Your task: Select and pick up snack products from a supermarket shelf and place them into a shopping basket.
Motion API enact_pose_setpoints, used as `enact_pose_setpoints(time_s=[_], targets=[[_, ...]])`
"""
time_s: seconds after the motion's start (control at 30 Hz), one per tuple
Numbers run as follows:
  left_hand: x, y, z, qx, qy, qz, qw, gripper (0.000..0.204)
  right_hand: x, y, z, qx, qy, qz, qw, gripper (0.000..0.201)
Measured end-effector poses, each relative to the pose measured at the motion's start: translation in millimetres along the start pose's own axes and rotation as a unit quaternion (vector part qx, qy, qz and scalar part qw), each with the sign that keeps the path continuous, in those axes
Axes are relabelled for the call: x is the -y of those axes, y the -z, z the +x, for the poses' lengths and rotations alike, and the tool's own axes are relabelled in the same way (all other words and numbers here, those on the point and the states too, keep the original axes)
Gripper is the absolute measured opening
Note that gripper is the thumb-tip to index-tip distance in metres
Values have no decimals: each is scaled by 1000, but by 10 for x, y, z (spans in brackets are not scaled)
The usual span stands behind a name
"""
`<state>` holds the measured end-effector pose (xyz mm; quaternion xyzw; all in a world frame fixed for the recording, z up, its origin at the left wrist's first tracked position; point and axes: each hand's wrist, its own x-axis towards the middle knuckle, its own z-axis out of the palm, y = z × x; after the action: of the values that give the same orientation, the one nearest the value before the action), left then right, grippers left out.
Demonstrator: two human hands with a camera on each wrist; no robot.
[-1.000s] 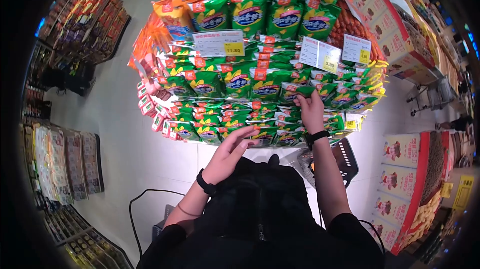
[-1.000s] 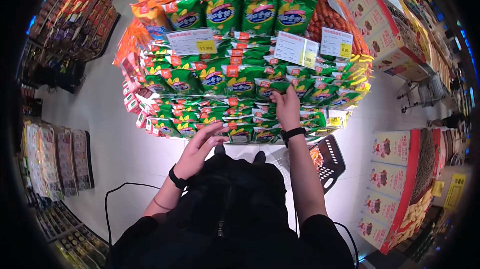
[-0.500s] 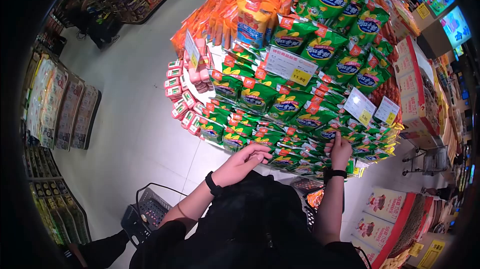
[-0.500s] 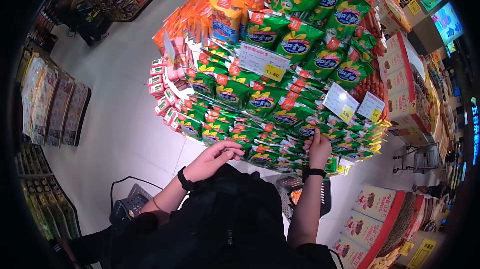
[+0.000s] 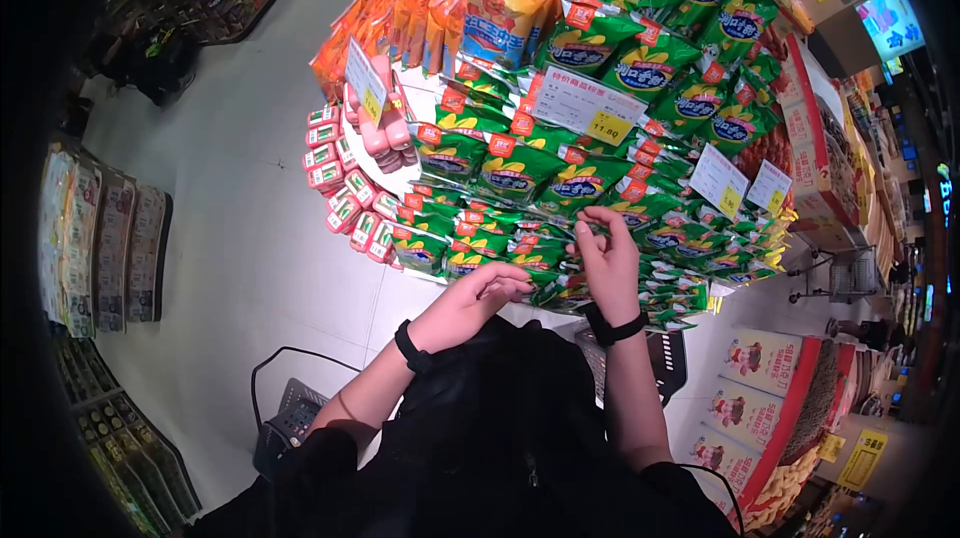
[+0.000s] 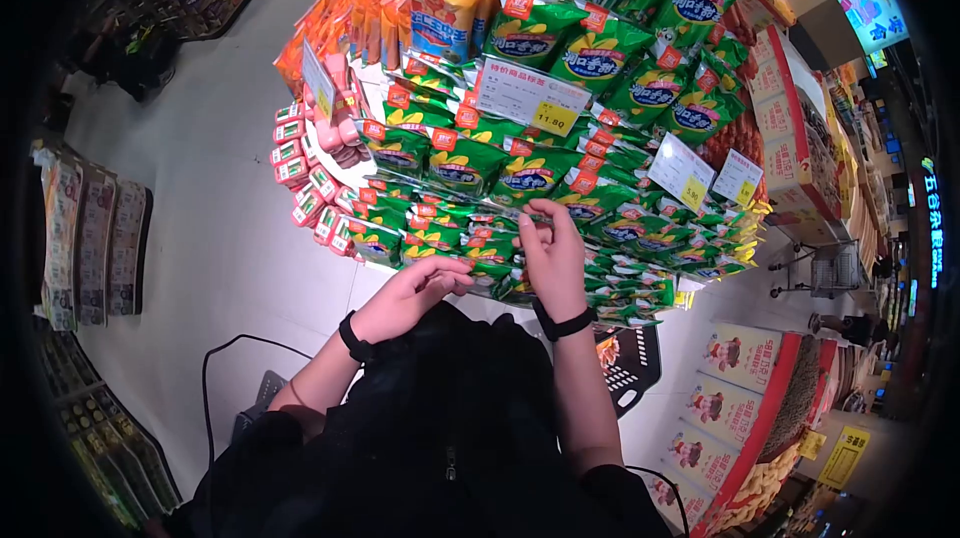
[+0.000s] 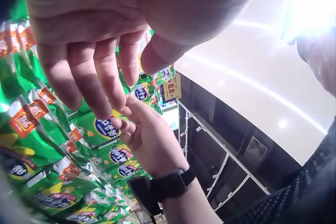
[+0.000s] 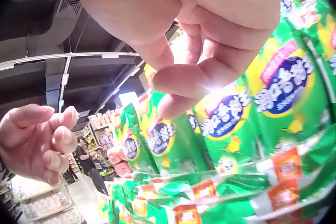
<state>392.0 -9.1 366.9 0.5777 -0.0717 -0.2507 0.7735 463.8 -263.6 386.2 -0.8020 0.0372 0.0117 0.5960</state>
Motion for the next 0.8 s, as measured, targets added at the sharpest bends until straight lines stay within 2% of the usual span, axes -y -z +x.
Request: enact_pose_setpoints(time_s=[0.07,0.2,0.23,0.33,0.37,0.5,0.6,0.63,0.67,0.73,0.8], targets=[[4,121,-61,11,0,-5,1000,32,154,-195,179,-6,2,-34,999,39],[-80,291,-203,1,2,-11,1000,32,197,-568,527,-45,124,-74,988,45],[-81,343,-238,-2,-2,-16,1000,32,160,-666,596,-63,129,-71,987,38],[-86,438,-350,-16,-8,-24,1000,32,-34,-781,715,-27,52,-9,998,25],[-91,455,-375,-21,-10,-27,999,32,-87,-795,715,-50,94,-19,994,15],[-153,521,-490,-34,7,-33,999,31,-36,-828,453,-70,137,9,988,10],[-116,597,-493,-39,-16,-26,999,32,5,-789,272,-108,172,40,978,6],[-117,618,-454,-60,-34,0,998,32,113,-776,216,-123,158,69,977,4],[-130,656,-396,-81,-49,27,995,33,119,-726,206,-125,186,69,972,4],[-238,762,-278,-98,-56,65,991,46,354,-670,64,-134,211,74,966,5],[-440,724,-174,-109,-110,106,982,62,523,-552,-118,-102,221,92,965,8]])
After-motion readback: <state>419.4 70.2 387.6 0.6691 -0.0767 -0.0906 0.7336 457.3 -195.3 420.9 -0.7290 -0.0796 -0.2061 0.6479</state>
